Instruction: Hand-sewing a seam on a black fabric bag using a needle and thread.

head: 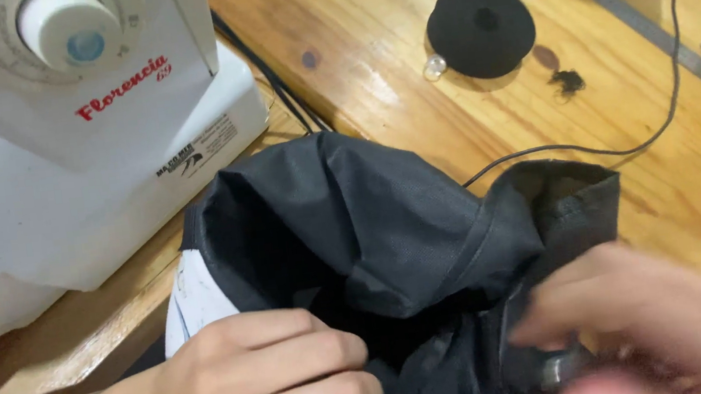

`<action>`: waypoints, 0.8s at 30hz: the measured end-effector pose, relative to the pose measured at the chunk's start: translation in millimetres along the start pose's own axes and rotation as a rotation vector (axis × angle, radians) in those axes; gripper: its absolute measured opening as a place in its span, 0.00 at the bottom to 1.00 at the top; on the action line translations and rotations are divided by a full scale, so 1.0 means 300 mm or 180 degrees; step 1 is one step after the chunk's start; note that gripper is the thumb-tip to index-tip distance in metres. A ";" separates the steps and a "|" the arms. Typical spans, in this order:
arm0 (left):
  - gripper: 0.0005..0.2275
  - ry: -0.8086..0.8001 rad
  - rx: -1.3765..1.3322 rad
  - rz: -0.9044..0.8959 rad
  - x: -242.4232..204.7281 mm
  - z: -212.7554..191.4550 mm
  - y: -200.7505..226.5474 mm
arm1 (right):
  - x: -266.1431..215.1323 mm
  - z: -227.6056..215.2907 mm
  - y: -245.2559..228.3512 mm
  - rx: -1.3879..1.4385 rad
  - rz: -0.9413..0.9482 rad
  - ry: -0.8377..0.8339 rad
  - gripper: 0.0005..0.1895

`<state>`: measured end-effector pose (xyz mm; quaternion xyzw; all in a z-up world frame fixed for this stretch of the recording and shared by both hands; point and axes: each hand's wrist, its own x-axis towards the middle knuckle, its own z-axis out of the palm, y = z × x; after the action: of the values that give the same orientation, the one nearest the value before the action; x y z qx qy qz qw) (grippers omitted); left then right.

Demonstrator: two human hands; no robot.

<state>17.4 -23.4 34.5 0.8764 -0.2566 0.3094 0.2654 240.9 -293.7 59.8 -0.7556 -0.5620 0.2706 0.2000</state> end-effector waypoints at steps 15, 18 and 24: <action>0.21 -0.0672 -0.2026 -0.0829 0.113 -0.099 0.061 | 0.057 -0.040 -0.138 -0.0575 -0.0466 -0.0238 0.09; 0.07 -0.1128 -0.2326 -0.1619 0.087 -0.078 0.065 | 0.033 -0.060 -0.138 -0.0682 -0.0547 0.0109 0.16; 0.27 -0.1522 -0.0296 -0.2142 0.101 -0.043 0.097 | -0.015 -0.097 -0.079 -0.1456 -0.0315 0.0323 0.16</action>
<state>14.8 -45.0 72.5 0.9456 -0.0239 -0.0189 0.3240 240.8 -291.2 97.5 -0.7655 -0.6342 0.0878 0.0646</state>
